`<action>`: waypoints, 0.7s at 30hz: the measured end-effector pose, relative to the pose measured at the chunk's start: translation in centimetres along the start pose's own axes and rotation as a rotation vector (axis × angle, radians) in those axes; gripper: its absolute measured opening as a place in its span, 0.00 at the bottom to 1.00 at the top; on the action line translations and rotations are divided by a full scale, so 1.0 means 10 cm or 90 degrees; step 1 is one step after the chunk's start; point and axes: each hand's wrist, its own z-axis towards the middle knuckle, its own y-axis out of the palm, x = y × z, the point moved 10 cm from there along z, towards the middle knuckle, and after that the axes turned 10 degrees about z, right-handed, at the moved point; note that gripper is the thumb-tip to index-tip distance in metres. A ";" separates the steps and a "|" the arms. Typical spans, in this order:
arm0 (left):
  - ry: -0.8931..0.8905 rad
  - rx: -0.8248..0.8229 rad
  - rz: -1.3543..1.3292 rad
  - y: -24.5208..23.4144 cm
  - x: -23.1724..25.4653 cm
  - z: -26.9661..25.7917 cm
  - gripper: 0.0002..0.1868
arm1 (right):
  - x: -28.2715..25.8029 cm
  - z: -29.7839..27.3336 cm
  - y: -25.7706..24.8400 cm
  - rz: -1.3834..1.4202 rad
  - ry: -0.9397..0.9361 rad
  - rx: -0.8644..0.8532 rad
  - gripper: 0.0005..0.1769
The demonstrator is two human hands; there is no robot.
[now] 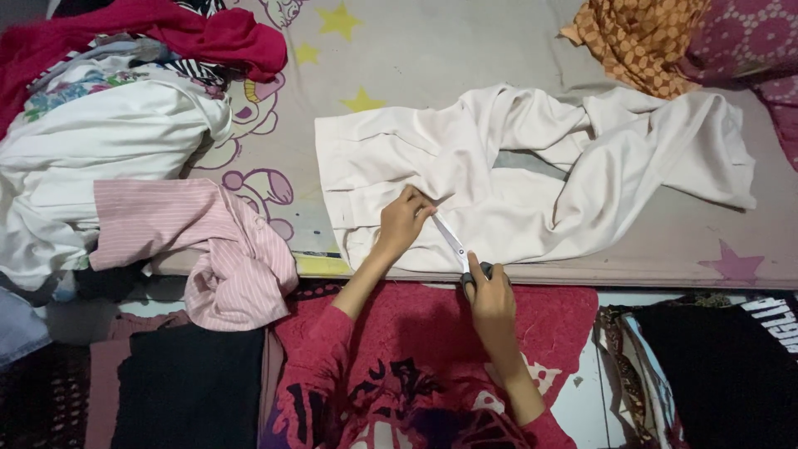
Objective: The person folds a white long-sleeved shirt and a pink striped shirt on a bed. They use scissors to trim small threads from the garments before folding them neatly and stacking them.
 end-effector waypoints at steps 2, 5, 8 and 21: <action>-0.017 -0.002 -0.003 0.00 -0.03 0.04 0.09 | -0.03 0.01 -0.04 0.006 0.002 -0.006 0.33; -0.020 -0.013 -0.030 -0.15 0.07 0.05 0.10 | -0.06 0.00 -0.08 0.007 0.009 -0.013 0.34; -0.007 -0.028 -0.057 -0.21 0.17 0.03 0.11 | -0.05 -0.02 -0.06 0.004 0.019 -0.021 0.35; 0.034 -0.060 -0.047 0.04 0.01 0.00 0.09 | 0.30 -0.08 0.06 -0.031 -0.023 0.090 0.38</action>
